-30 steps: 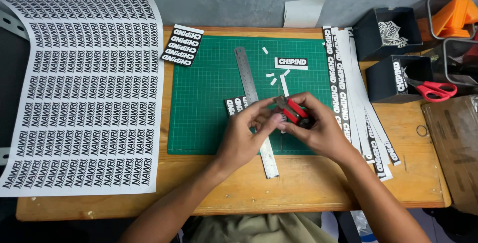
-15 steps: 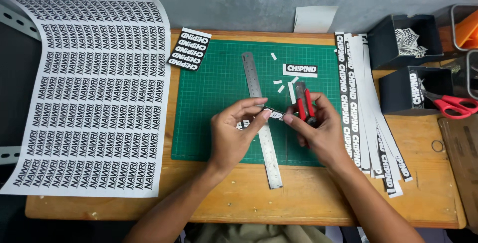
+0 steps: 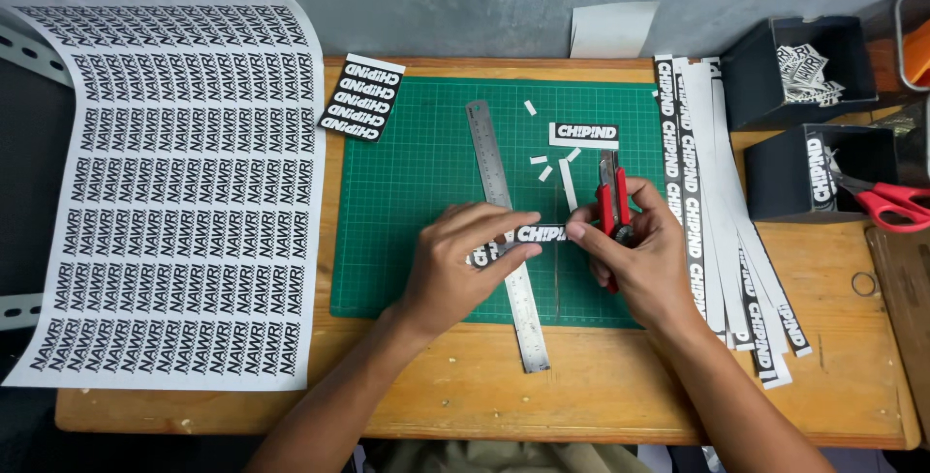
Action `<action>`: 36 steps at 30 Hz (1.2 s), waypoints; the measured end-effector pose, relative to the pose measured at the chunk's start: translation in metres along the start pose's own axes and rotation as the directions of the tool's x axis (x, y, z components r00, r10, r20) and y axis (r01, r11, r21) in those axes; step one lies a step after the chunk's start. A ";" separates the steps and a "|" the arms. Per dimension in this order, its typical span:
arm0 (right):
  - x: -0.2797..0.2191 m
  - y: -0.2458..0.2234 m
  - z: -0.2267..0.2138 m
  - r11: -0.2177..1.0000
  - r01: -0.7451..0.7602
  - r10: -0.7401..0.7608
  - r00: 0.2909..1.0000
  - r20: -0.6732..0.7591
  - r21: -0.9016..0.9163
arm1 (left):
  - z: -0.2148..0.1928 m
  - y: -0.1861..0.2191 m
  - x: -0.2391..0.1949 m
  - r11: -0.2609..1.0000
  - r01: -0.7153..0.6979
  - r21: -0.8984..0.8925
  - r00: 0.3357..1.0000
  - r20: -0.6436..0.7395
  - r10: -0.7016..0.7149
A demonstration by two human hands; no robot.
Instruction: The person uses a utility knife and a metal ruler to cut individual stickers from a larger sheet on a green cutting mat. They repeatedly align the ruler along the sticker edges and slice through the material to separate them, stacking the finished pieces to the side.
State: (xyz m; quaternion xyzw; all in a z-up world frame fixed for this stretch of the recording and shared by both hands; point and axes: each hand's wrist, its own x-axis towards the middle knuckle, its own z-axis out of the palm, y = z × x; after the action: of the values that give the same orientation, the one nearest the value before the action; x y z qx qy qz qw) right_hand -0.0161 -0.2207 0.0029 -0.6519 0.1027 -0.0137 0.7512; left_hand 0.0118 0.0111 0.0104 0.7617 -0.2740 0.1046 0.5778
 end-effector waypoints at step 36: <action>0.003 -0.059 -0.086 0.925 0.326 -0.366 0.901 -0.232 -0.194 | 0.067 0.053 0.054 0.999 -0.031 0.041 0.999 -0.014 0.032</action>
State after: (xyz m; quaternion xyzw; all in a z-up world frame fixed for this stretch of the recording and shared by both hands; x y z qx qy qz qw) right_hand -0.0217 -0.3136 0.0492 -0.7069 0.0848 -0.2262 0.6648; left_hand 0.0176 -0.0775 0.0594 0.7681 -0.2794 0.1250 0.5625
